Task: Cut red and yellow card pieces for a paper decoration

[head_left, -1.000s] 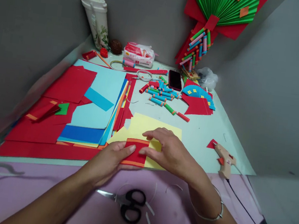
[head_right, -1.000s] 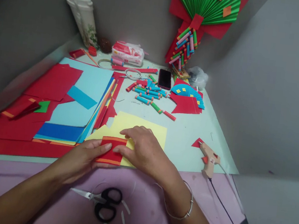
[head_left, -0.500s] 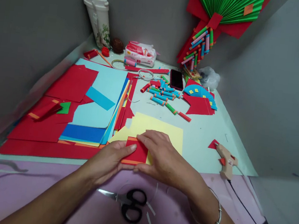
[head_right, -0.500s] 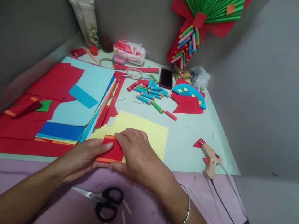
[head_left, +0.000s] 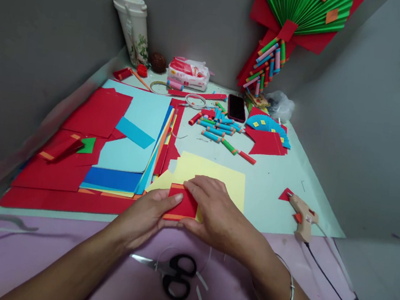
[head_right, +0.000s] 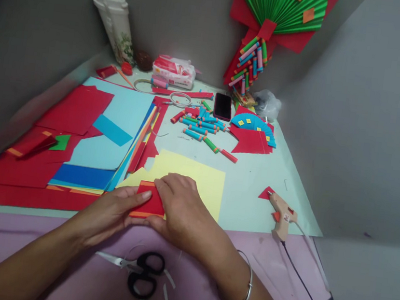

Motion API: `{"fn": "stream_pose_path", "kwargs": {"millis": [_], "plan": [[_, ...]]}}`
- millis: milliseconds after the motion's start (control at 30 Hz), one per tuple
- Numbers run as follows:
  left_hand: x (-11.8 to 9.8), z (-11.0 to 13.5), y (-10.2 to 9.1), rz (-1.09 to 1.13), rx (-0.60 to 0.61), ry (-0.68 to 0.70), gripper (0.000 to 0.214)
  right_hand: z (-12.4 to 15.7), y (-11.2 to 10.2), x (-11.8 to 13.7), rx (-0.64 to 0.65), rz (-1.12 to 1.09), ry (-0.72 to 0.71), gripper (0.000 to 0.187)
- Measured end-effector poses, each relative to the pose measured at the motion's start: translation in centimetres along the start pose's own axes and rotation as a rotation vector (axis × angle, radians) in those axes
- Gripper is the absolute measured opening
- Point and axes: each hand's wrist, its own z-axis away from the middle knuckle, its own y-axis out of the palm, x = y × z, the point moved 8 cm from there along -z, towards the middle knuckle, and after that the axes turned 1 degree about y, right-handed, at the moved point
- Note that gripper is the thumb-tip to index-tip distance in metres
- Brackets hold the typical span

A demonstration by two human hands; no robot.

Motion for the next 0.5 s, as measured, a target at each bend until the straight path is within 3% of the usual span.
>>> {"fn": "stream_pose_path", "kwargs": {"millis": [200,367,500], "plan": [[0.1,-0.1,-0.2,-0.007,-0.016,0.001,0.026,0.1,0.3,0.1,-0.004,0.005,0.003,0.047],[0.0,-0.1,0.0,0.002,0.0,0.01,0.034,0.0,0.6,0.0,-0.007,0.015,-0.001,0.047],[-0.5,-0.1,0.2,-0.004,-0.037,0.033,0.034,0.6,-1.0,1.0,-0.135,0.073,0.012,0.05]]}}
